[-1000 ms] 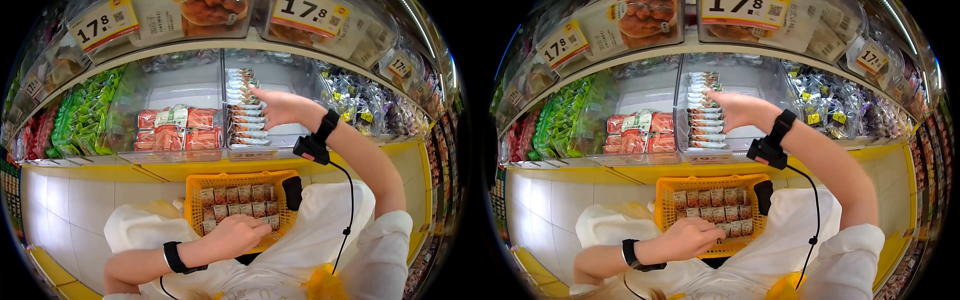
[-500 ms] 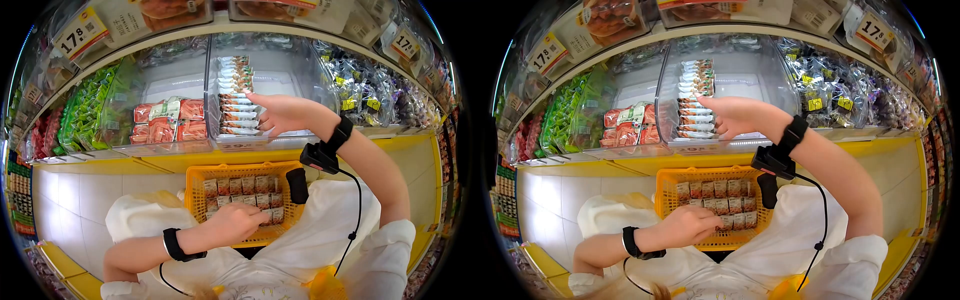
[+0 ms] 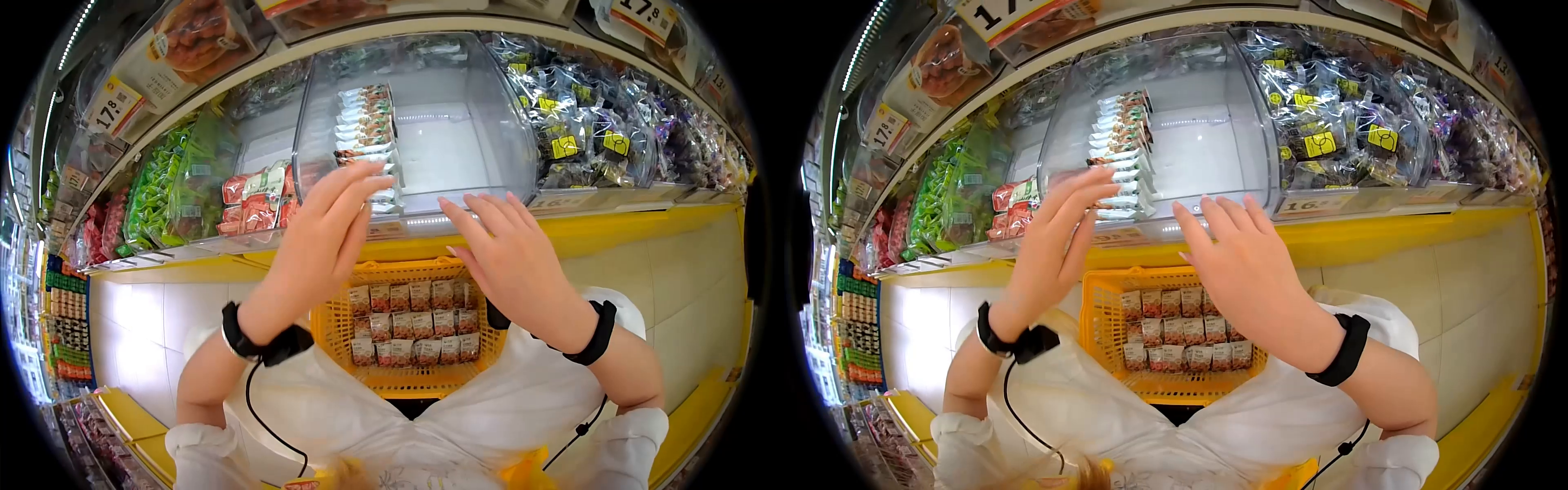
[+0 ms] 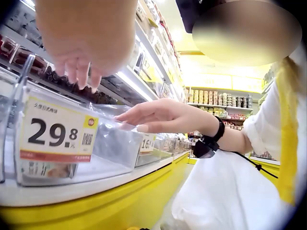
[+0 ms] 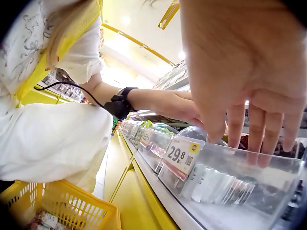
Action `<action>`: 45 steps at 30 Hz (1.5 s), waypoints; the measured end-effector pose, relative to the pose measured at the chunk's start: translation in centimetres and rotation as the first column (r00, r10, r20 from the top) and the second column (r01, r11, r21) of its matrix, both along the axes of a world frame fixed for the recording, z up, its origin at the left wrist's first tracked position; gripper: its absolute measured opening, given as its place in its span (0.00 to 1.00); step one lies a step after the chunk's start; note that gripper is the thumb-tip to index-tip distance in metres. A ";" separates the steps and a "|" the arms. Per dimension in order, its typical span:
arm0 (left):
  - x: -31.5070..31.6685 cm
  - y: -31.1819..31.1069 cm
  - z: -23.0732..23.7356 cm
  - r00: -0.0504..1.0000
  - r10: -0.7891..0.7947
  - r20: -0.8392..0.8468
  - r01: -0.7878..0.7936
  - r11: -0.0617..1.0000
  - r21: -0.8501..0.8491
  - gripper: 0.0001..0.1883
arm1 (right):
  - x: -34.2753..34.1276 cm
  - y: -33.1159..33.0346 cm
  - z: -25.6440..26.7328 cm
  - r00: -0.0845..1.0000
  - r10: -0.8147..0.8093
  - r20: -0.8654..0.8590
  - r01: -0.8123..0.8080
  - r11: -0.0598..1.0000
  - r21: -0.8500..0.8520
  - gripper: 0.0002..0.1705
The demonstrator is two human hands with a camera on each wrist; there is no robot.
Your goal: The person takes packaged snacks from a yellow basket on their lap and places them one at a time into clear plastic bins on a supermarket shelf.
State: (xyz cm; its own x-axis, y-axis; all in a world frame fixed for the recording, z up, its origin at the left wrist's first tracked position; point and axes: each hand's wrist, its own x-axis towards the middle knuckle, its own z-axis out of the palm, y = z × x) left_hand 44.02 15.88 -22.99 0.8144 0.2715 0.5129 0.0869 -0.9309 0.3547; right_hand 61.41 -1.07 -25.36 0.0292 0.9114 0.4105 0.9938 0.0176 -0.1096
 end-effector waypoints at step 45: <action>16.6 17.9 -2.7 0.607 0.442 -0.661 -0.083 0.861 0.501 0.26 | -2.4 0.6 -1.5 0.950 -0.231 0.209 0.267 0.949 -0.169 0.32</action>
